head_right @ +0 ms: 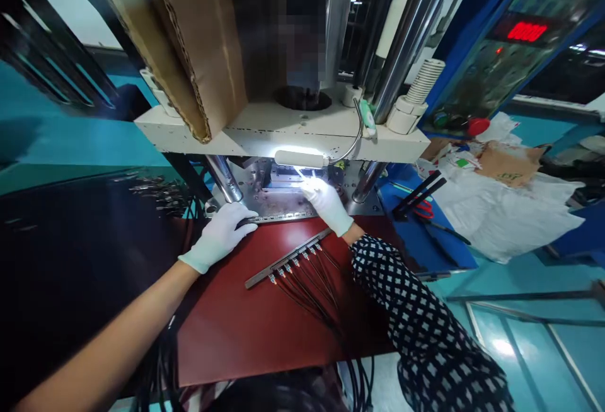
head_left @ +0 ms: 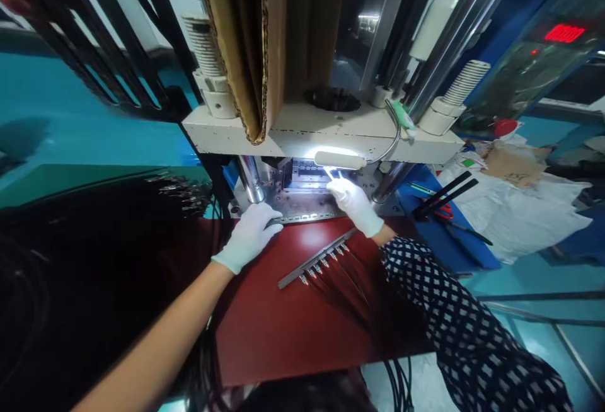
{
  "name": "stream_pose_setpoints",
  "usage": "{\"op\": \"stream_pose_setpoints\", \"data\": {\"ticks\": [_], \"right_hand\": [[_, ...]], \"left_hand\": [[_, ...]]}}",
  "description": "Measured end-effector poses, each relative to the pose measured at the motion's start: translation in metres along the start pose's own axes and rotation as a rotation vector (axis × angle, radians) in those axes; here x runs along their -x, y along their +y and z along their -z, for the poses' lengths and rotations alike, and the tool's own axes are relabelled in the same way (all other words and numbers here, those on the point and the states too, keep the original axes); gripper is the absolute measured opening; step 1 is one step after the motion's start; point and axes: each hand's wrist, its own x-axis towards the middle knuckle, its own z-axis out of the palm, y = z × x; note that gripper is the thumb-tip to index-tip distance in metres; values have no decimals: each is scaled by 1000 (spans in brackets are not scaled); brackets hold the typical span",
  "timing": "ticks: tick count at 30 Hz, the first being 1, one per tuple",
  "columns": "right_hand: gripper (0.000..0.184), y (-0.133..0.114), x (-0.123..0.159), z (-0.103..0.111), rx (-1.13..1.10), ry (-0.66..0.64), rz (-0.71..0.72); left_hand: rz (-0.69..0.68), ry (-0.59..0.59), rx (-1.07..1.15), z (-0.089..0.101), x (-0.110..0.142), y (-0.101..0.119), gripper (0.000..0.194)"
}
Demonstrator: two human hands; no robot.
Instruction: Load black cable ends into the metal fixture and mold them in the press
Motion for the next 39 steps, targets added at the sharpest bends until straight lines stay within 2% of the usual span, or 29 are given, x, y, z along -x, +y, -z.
{"op": "stream_pose_setpoints", "data": {"ticks": [3, 6, 10, 13, 16, 18, 23, 27, 30, 34, 37, 39], "right_hand": [[23, -2, 19, 31, 129, 0, -13], [14, -1, 33, 41, 328, -96, 0], [15, -5, 40, 30, 667, -174, 100], [24, -16, 40, 19, 946, -233, 122], [37, -27, 39, 9, 1163, -294, 85], [37, -32, 37, 1, 1231, -277, 21], [28, -31, 30, -7, 1149, -271, -83], [21, -24, 28, 11, 1019, -276, -32], [24, -19, 32, 27, 915, -226, -8], [13, -15, 41, 30, 732, -143, 66], [14, -16, 45, 22, 841, -182, 144], [20, -19, 44, 18, 971, -192, 135]], "left_hand": [[-42, -4, -30, -1, 1, -3, 22], [-41, -18, -20, 0, 0, -5, 23], [-23, -36, -17, 1, -2, -4, 24], [-26, -32, -11, 2, -2, -2, 23], [-27, -23, -5, 2, -1, -1, 22], [-35, -26, -2, 3, 0, -1, 22], [-42, -22, -9, 3, 1, 0, 24], [-22, -9, -24, 1, 1, 0, 22], [-28, -6, -15, -1, 1, -2, 22], [-40, -2, 3, -2, 2, -3, 24], [-29, -9, 9, -1, 2, -2, 24], [-27, -15, 7, 0, 2, -2, 25]]}}
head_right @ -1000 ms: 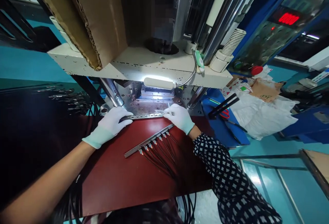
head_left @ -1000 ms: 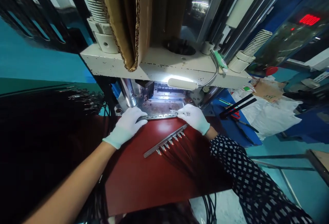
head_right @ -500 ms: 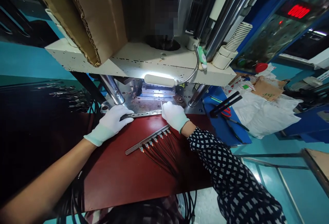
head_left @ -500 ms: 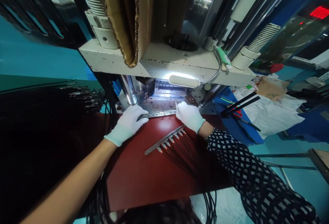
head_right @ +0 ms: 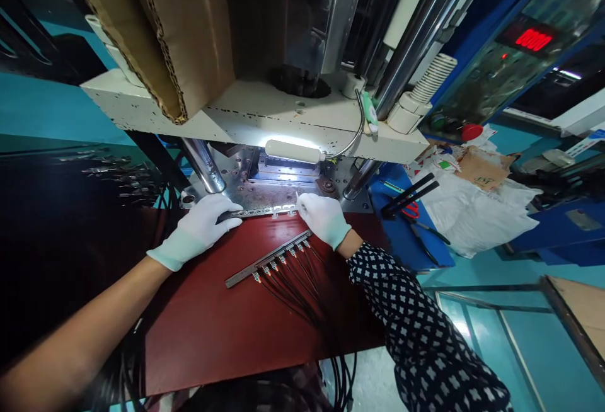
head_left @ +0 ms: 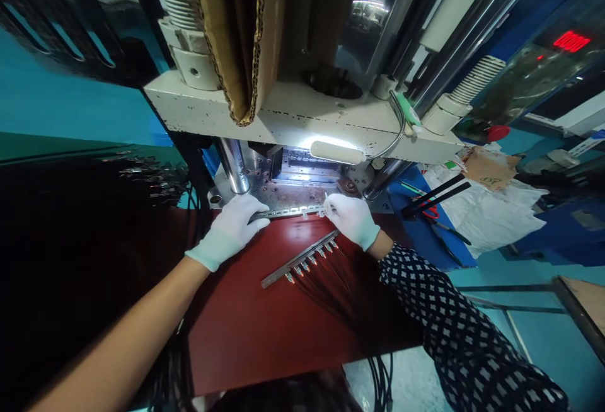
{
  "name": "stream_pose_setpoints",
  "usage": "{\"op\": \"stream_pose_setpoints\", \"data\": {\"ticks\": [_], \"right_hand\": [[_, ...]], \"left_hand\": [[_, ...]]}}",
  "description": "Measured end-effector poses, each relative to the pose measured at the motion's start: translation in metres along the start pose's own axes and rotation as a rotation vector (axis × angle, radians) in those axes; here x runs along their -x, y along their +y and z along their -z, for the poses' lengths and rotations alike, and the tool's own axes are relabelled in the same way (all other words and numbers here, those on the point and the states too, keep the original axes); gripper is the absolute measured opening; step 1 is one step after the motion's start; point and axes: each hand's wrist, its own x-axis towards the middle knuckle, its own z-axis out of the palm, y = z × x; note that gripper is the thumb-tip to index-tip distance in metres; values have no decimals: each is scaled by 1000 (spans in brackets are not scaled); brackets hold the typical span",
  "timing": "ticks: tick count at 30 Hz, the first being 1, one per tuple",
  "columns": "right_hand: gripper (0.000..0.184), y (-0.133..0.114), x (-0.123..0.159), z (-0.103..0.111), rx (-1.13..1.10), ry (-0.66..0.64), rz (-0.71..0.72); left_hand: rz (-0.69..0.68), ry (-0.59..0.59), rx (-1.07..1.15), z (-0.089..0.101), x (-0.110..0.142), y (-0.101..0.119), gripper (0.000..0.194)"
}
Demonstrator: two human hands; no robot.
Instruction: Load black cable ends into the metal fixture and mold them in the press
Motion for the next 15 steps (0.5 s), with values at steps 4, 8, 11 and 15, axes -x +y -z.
{"op": "stream_pose_setpoints", "data": {"ticks": [4, 8, 11, 15], "right_hand": [[25, -15, -9, 5, 138, -66, -97], [35, -35, -17, 10, 284, -148, -130], [38, -44, -20, 14, 317, -230, -120], [33, -39, -18, 14, 278, -240, -66]], "left_hand": [[-8, -2, 0, 2, 0, 1, 26], [2, -3, -6, 4, -1, 4, 26], [16, -16, -12, 6, -2, 6, 26], [49, -36, -32, 7, -3, 9, 26]]}}
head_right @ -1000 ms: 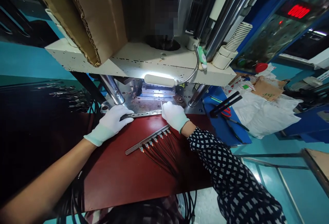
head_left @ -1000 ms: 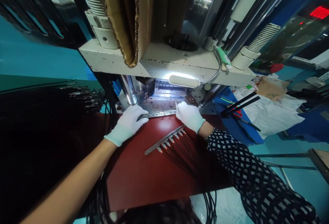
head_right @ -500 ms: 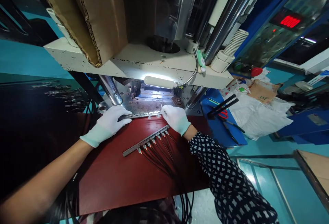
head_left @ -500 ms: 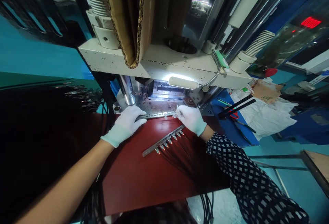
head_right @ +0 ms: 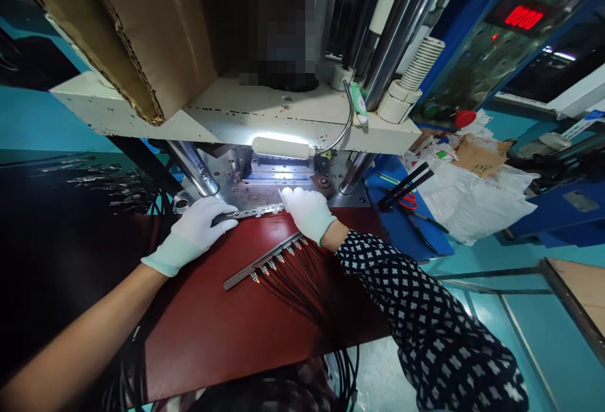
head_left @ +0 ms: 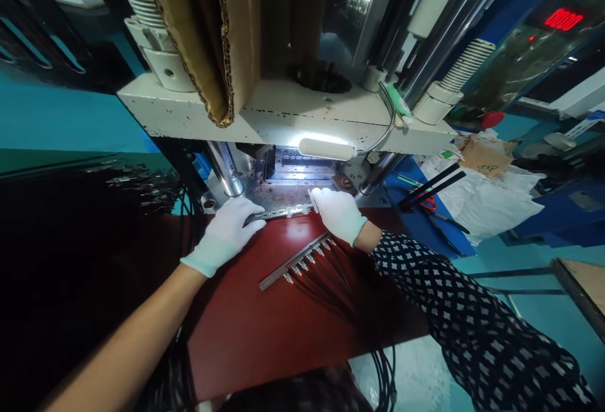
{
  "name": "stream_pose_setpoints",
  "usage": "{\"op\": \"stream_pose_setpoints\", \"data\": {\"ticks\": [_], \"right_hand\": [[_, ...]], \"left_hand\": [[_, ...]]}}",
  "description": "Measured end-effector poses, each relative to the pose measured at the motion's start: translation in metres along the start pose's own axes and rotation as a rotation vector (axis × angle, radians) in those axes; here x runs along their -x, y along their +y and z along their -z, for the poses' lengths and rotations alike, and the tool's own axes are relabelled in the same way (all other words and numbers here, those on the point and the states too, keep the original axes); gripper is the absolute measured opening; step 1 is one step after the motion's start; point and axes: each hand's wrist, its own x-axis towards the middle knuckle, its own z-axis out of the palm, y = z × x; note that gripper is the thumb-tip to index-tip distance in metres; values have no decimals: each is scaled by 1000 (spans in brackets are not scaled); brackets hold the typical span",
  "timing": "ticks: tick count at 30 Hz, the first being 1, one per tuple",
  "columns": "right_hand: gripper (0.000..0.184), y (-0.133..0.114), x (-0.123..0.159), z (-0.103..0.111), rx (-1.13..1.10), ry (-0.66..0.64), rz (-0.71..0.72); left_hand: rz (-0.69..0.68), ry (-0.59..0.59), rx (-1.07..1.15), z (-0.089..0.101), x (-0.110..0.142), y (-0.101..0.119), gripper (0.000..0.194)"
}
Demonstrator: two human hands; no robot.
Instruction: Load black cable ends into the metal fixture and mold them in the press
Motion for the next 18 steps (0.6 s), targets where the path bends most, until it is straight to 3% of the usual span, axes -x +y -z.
{"op": "stream_pose_setpoints", "data": {"ticks": [3, 6, 8, 11, 18], "right_hand": [[26, 4, 6, -10, -141, 58, 25], [16, 9, 12, -18, -497, 126, 41], [12, 18, 12, -21, -693, 186, -23], [12, 38, 10, -24, -804, 248, -137], [22, 51, 8, -35, -972, 286, -138]], "left_hand": [[8, 8, -16, -1, 0, 1, 26], [15, 18, -17, -3, 0, 1, 24], [2, 30, -7, -4, 1, -1, 24], [-32, 45, 16, -5, 1, -4, 26], [-26, 28, 33, -1, 0, -1, 22]]}}
